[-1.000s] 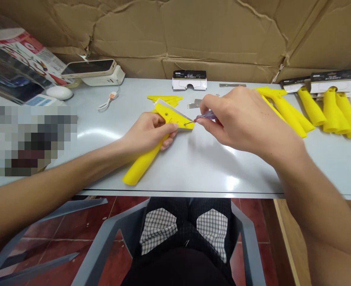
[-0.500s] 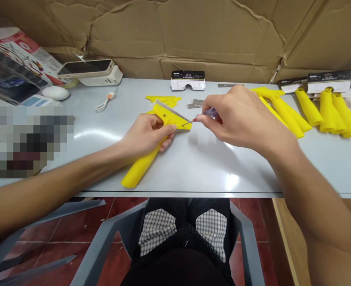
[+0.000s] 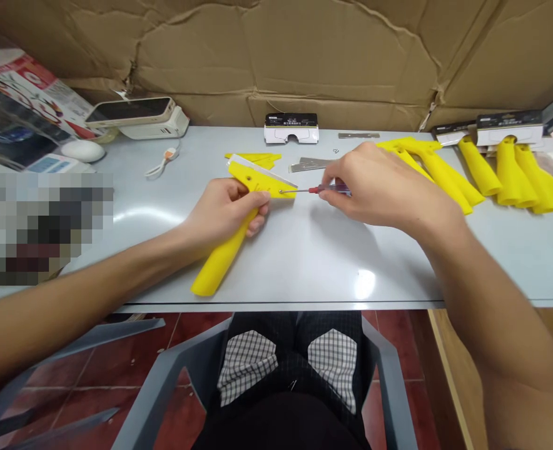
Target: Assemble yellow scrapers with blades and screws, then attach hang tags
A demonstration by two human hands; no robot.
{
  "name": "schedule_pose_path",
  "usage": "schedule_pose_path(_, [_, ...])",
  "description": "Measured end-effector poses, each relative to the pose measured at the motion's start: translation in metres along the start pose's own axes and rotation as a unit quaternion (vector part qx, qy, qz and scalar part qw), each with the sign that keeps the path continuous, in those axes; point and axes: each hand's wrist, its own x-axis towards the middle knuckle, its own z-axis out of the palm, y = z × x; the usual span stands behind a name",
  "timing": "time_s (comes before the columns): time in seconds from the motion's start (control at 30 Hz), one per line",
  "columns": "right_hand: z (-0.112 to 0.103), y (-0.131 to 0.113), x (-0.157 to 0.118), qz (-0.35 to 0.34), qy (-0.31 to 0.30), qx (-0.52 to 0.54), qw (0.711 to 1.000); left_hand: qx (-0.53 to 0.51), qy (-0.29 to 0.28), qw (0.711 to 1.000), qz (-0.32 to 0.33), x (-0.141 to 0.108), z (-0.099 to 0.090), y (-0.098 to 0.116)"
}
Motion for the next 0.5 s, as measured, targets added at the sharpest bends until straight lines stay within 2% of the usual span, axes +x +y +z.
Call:
schedule_pose_path(0.2, [0.011,0.003,0.006,0.0,-0.078,-0.01,0.997,-0.046,-0.016,0.999,-0.009,0.001,-0.002,0.002])
schedule_pose_path(0.27, [0.007,0.004,0.007,0.009,-0.075,-0.011,0.997,-0.056,-0.018,0.998,-0.007,0.001,-0.003,0.002])
schedule_pose_path(0.37, [-0.004,0.013,0.008,0.058,-0.042,-0.021,0.997,-0.068,-0.007,0.998,0.0,0.001,-0.004,0.003])
schedule_pose_path(0.47, [-0.012,0.037,0.007,0.118,-0.01,-0.058,0.991,-0.071,-0.008,0.997,0.002,0.001,-0.005,0.003])
schedule_pose_path(0.5, [-0.012,0.048,0.006,0.141,-0.018,-0.071,0.987,-0.071,-0.011,0.997,0.003,0.002,-0.005,0.003])
